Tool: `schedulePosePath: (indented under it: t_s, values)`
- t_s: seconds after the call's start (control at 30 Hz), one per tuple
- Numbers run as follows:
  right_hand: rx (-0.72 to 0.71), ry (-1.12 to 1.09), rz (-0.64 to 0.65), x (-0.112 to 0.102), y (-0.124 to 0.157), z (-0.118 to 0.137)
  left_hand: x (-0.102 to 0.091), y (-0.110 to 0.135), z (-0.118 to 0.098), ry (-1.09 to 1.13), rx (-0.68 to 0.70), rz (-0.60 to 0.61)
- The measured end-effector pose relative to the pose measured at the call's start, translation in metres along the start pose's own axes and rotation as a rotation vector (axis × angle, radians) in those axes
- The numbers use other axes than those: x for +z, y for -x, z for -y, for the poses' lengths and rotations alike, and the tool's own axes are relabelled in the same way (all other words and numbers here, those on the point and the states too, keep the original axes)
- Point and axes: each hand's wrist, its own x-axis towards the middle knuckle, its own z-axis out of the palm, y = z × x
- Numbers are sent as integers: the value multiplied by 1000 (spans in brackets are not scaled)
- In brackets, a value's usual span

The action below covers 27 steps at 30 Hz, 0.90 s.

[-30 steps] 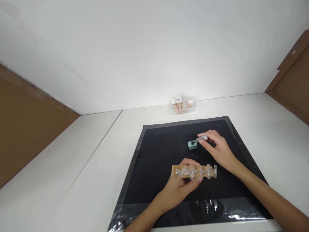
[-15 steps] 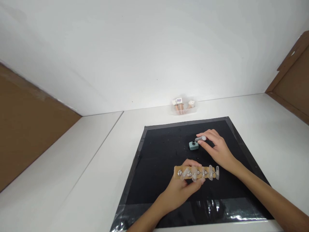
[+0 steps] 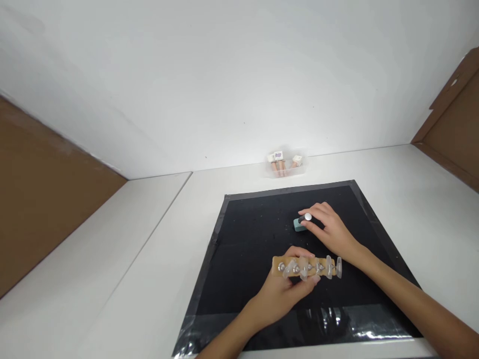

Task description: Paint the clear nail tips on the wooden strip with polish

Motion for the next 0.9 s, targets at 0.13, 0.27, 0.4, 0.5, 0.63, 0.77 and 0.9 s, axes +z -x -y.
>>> schedulePosePath:
  t_s: [0.13,0.27,0.4,0.5,0.63,0.77,0.9]
  values:
    - [41,-42,18,10,-3,-5,0,0,-1,-4,29,-6]
    - [65,-79,-31,9,-4,-8,1,-1,-2,15,18,-26]
    - [90,-237,-129,-5,-2,-1,3,-1,-1,149,-27,-45]
    - [107,-407,-205,-20,2,9,4,-2,0,274,-54,-101]
    - [109,-537,-228,-31,9,21,5,-6,-1,394,-94,-189]
    - [52,-575,-153,-34,14,28,5,-10,-4,438,-89,-229]
    - [2,-536,-84,-35,15,29,5,-11,-7,440,-107,-230]
